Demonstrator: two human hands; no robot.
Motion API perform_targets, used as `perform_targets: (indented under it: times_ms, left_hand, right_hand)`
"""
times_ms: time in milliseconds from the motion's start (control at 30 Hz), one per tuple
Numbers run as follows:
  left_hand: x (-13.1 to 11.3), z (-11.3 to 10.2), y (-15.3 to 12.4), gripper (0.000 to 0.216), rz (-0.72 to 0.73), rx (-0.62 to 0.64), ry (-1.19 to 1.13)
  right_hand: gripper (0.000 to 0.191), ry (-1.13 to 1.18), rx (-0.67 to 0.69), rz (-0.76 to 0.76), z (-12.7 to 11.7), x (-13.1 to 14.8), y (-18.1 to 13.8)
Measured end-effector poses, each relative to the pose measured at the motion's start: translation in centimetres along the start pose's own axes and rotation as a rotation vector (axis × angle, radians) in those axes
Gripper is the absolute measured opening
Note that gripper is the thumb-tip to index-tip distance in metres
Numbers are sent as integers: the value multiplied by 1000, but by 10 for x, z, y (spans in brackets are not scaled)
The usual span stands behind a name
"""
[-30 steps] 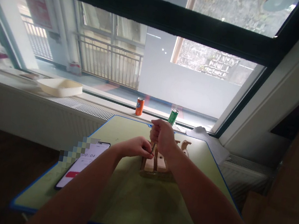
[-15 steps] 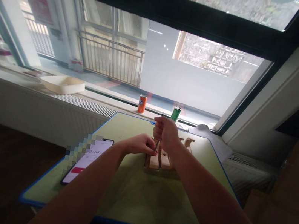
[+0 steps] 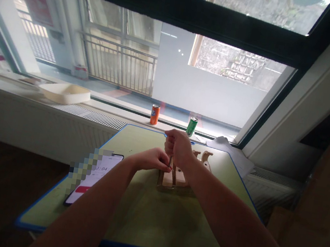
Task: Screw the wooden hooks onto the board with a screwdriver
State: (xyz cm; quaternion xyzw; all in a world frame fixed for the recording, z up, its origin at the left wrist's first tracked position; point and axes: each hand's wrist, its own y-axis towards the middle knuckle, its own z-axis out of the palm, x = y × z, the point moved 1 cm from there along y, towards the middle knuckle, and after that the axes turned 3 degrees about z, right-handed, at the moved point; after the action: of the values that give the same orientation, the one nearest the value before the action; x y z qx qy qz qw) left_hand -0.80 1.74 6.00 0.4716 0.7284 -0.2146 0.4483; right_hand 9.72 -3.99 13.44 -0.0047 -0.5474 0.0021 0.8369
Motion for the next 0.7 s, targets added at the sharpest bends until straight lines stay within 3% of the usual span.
perform_targets:
  times_ms: [700]
  left_hand:
    - [-3,-1,-3,29,-25,33,-10]
  right_hand:
    - [40,-59,-15,-6,2,-4,2]
